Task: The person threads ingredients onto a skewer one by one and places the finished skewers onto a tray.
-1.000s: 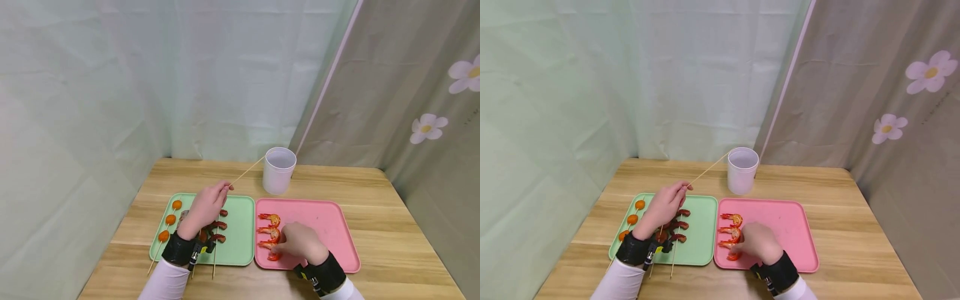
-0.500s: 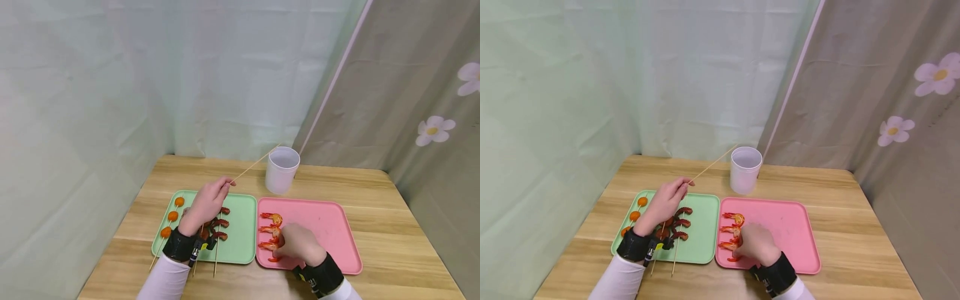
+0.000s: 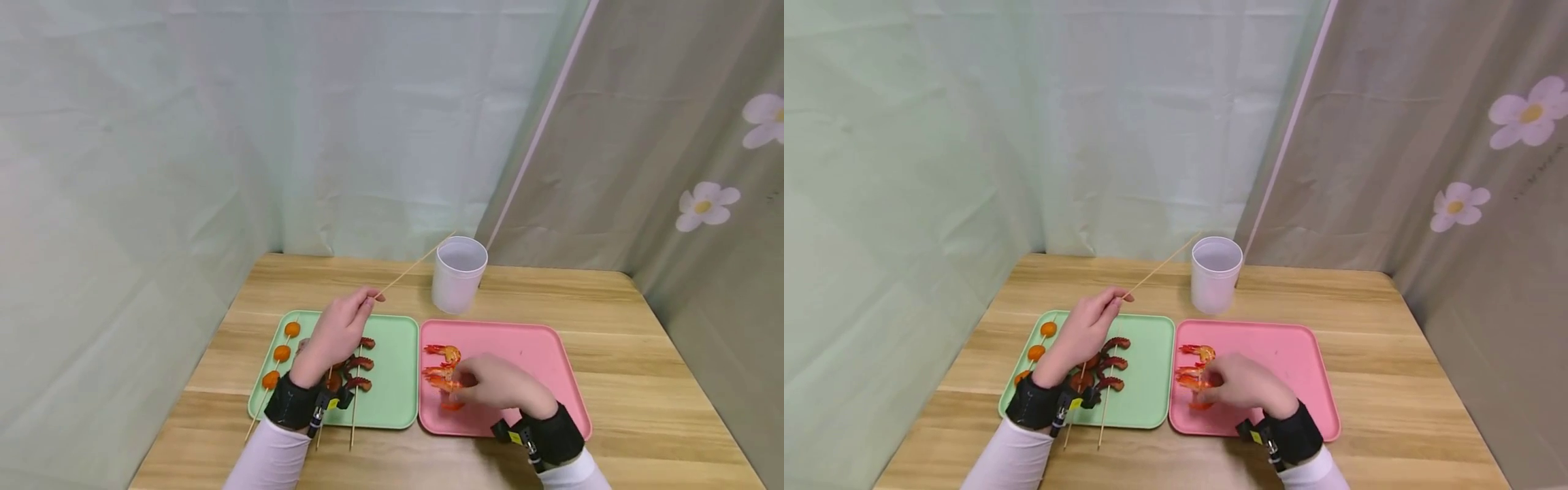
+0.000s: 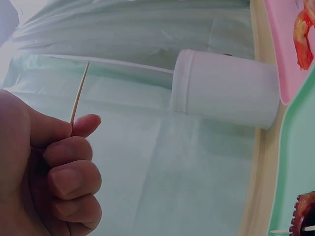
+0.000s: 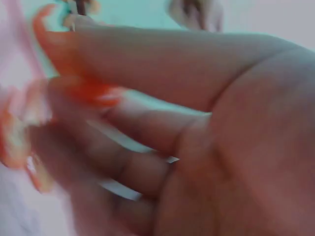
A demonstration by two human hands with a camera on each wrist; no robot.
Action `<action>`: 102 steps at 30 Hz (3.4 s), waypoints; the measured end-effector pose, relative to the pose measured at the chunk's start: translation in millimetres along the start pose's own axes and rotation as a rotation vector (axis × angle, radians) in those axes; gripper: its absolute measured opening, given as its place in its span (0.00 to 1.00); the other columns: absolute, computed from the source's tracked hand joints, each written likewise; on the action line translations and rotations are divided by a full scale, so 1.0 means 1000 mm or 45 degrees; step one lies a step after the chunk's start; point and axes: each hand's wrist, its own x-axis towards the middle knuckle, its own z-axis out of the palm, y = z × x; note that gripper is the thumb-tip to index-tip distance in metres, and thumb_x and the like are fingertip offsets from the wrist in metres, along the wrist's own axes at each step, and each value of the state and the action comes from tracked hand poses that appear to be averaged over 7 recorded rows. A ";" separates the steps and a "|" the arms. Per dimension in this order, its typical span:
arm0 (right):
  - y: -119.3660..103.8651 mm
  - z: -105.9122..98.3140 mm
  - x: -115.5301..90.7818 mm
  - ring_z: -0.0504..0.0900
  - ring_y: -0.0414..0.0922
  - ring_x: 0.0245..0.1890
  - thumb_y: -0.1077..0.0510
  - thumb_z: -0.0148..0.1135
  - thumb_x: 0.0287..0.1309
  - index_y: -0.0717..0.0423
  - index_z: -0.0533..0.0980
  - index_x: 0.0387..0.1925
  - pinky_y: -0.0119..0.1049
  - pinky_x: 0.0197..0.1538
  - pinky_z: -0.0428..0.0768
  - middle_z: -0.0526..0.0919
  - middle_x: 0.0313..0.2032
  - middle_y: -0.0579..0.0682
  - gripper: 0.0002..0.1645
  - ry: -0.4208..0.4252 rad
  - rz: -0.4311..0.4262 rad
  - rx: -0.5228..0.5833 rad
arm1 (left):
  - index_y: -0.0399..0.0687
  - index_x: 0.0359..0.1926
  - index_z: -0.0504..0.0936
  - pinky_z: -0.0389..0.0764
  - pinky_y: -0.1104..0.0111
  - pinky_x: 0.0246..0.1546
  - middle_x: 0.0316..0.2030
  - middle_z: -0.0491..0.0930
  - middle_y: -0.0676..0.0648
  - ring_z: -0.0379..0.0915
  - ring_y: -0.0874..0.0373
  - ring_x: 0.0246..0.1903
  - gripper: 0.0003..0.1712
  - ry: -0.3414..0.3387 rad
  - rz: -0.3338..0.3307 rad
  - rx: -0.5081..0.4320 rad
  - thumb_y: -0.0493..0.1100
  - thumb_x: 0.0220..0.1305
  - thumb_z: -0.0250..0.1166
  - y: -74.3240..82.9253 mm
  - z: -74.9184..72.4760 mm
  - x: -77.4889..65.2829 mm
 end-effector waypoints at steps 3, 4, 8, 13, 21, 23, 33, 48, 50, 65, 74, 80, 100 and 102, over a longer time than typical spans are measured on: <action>0.004 -0.022 -0.003 0.82 0.45 0.37 0.48 0.69 0.73 0.48 0.86 0.44 0.36 0.40 0.78 0.86 0.35 0.40 0.09 0.187 0.012 0.217 | 0.42 0.57 0.84 0.64 0.65 0.25 0.20 0.62 0.57 0.54 0.64 0.18 0.15 0.011 0.025 -0.005 0.40 0.86 0.51 0.004 -0.001 -0.001; 0.005 -0.028 -0.003 0.82 0.47 0.39 0.49 0.66 0.76 0.52 0.85 0.47 0.37 0.42 0.79 0.86 0.37 0.44 0.12 0.273 0.032 0.308 | 0.42 0.57 0.85 0.63 0.65 0.24 0.20 0.62 0.57 0.54 0.64 0.18 0.15 0.018 0.039 -0.007 0.40 0.86 0.52 0.006 -0.002 -0.001; 0.002 -0.047 0.000 0.77 0.47 0.37 0.48 0.57 0.82 0.60 0.80 0.48 0.36 0.43 0.75 0.81 0.36 0.50 0.19 0.655 0.081 0.818 | 0.43 0.54 0.86 0.64 0.66 0.23 0.20 0.63 0.59 0.55 0.66 0.17 0.13 0.058 0.120 -0.016 0.39 0.84 0.56 0.012 -0.003 -0.003; -0.006 -0.048 0.003 0.70 0.42 0.32 0.43 0.45 0.87 0.57 0.71 0.45 0.37 0.38 0.63 0.69 0.29 0.47 0.22 0.881 -0.068 1.295 | 0.44 0.52 0.88 0.68 0.68 0.22 0.18 0.64 0.62 0.58 0.70 0.16 0.11 0.042 0.219 -0.031 0.38 0.82 0.58 0.020 0.000 -0.009; -0.015 -0.039 0.003 0.68 0.42 0.29 0.41 0.38 0.88 0.50 0.71 0.50 0.40 0.36 0.58 0.64 0.28 0.46 0.21 0.887 -0.292 1.389 | 0.46 0.53 0.88 0.68 0.69 0.23 0.21 0.66 0.62 0.58 0.70 0.18 0.11 -0.021 0.248 0.035 0.39 0.81 0.61 0.028 0.003 -0.015; -0.017 -0.039 0.002 0.67 0.42 0.28 0.41 0.37 0.88 0.49 0.72 0.51 0.41 0.36 0.57 0.63 0.27 0.46 0.21 0.895 -0.317 1.368 | 0.47 0.54 0.89 0.68 0.70 0.23 0.21 0.67 0.62 0.58 0.70 0.18 0.11 -0.037 0.245 0.045 0.39 0.80 0.61 0.028 0.004 -0.015; -0.022 -0.039 -0.002 0.66 0.43 0.27 0.44 0.34 0.89 0.48 0.72 0.53 0.44 0.37 0.54 0.62 0.27 0.47 0.21 0.895 -0.392 1.319 | 0.47 0.52 0.89 0.68 0.70 0.23 0.21 0.66 0.62 0.59 0.69 0.19 0.10 -0.042 0.283 0.061 0.38 0.79 0.62 0.029 0.003 -0.017; -0.021 -0.038 -0.003 0.65 0.44 0.27 0.44 0.35 0.88 0.47 0.73 0.57 0.44 0.36 0.54 0.62 0.27 0.48 0.21 0.891 -0.421 1.301 | 0.45 0.51 0.89 0.67 0.71 0.21 0.20 0.64 0.62 0.57 0.70 0.18 0.10 0.006 0.315 0.076 0.37 0.78 0.62 0.029 0.000 -0.017; -0.021 -0.038 -0.003 0.65 0.44 0.27 0.44 0.35 0.88 0.45 0.74 0.59 0.44 0.36 0.54 0.62 0.27 0.48 0.22 0.891 -0.425 1.307 | 0.45 0.51 0.89 0.68 0.71 0.22 0.21 0.66 0.62 0.58 0.70 0.19 0.10 0.002 0.315 0.081 0.37 0.78 0.62 0.030 0.000 -0.018; -0.022 -0.038 -0.004 0.65 0.44 0.27 0.44 0.33 0.88 0.45 0.72 0.68 0.42 0.34 0.56 0.62 0.26 0.47 0.25 0.899 -0.413 1.295 | 0.45 0.50 0.89 0.66 0.71 0.21 0.20 0.64 0.62 0.58 0.69 0.19 0.09 0.007 0.311 0.083 0.37 0.78 0.62 0.033 -0.001 -0.020; -0.021 -0.036 -0.005 0.63 0.45 0.27 0.44 0.33 0.89 0.45 0.73 0.70 0.45 0.36 0.53 0.61 0.27 0.49 0.26 0.887 -0.440 1.285 | 0.45 0.48 0.88 0.64 0.72 0.20 0.19 0.61 0.62 0.56 0.70 0.18 0.08 0.018 0.326 0.097 0.36 0.78 0.63 0.032 -0.003 -0.022; -0.021 -0.038 -0.003 0.64 0.45 0.27 0.44 0.34 0.88 0.47 0.74 0.65 0.44 0.36 0.54 0.61 0.27 0.49 0.25 0.896 -0.436 1.283 | 0.45 0.48 0.88 0.63 0.72 0.20 0.19 0.60 0.63 0.55 0.71 0.17 0.07 0.028 0.348 0.105 0.36 0.77 0.63 0.032 -0.004 -0.021; -0.027 -0.033 -0.006 0.71 0.47 0.26 0.62 0.47 0.85 0.64 0.73 0.38 0.36 0.32 0.71 0.75 0.26 0.54 0.15 1.129 -0.320 0.569 | 0.42 0.48 0.88 0.70 0.71 0.23 0.21 0.72 0.58 0.59 0.69 0.19 0.07 0.015 0.324 0.121 0.33 0.76 0.64 0.039 0.000 -0.020; -0.030 -0.032 -0.008 0.71 0.46 0.25 0.63 0.48 0.85 0.62 0.74 0.38 0.35 0.31 0.71 0.76 0.26 0.52 0.14 1.125 -0.307 0.503 | 0.43 0.48 0.87 0.72 0.70 0.25 0.24 0.77 0.56 0.59 0.68 0.20 0.07 0.005 0.304 0.104 0.33 0.77 0.63 0.040 0.001 -0.020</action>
